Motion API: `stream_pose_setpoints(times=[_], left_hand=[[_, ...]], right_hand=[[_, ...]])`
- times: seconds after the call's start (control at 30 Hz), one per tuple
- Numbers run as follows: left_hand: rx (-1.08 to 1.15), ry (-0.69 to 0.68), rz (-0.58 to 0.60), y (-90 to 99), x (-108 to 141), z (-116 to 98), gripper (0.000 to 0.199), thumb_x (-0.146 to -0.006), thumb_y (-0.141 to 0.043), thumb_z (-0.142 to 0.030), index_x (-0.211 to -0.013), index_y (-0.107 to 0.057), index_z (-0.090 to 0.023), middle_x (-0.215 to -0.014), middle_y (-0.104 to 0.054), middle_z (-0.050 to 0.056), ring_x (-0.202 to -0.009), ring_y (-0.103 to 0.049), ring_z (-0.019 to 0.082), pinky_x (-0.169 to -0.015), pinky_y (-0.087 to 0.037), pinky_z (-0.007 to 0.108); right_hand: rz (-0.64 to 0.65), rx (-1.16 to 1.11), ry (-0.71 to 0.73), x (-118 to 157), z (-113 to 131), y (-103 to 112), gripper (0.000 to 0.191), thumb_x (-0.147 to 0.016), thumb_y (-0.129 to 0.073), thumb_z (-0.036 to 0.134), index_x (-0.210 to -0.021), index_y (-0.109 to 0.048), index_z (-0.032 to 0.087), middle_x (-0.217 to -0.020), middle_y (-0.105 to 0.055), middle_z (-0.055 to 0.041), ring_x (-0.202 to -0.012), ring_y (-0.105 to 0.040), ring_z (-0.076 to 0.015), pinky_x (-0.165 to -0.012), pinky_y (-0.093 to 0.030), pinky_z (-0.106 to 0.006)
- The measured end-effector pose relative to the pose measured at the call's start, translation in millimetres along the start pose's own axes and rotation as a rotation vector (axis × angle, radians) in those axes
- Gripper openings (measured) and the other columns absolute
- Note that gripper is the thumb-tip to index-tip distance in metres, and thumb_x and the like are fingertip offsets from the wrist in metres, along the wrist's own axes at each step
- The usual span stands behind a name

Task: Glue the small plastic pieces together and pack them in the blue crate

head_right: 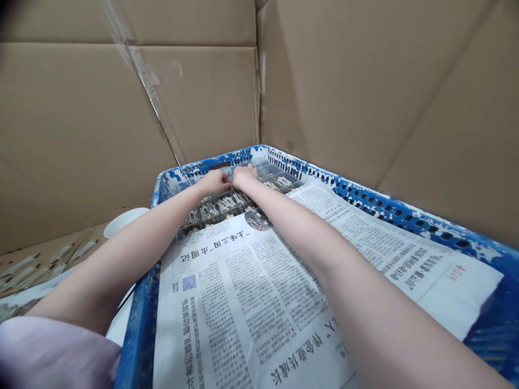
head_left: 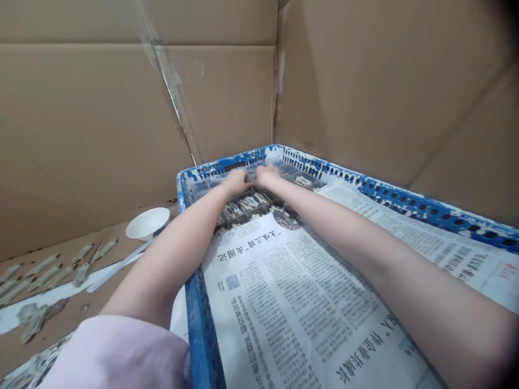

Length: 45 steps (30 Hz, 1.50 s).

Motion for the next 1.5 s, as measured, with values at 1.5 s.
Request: stream_pose_setpoints(times=[1.5], left_hand=[[-0.32, -0.076, 0.169, -18.9, 4, -6, 0.042, -0.066, -0.045, -0.01, -0.104, -0.062, -0.019, -0.092, -0.062, 0.008, -0.096, -0.049, 0.022, -0.08, -0.04, 0.027]], right_hand=[[-0.019, 0.648, 0.084, 15, 18, 14, 0.028, -0.071, -0.055, 0.018, -0.098, -0.06, 0.012, -0.095, -0.062, -0.0167, -0.099, -0.053, -0.0258, -0.081, -0.04, -0.03]])
Point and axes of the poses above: each hand's wrist, its own x-axis away from the middle knuckle, its own y-axis out of the back of the hand, z = x × y, the point moved 9 cm from there along -x, towards the middle knuckle
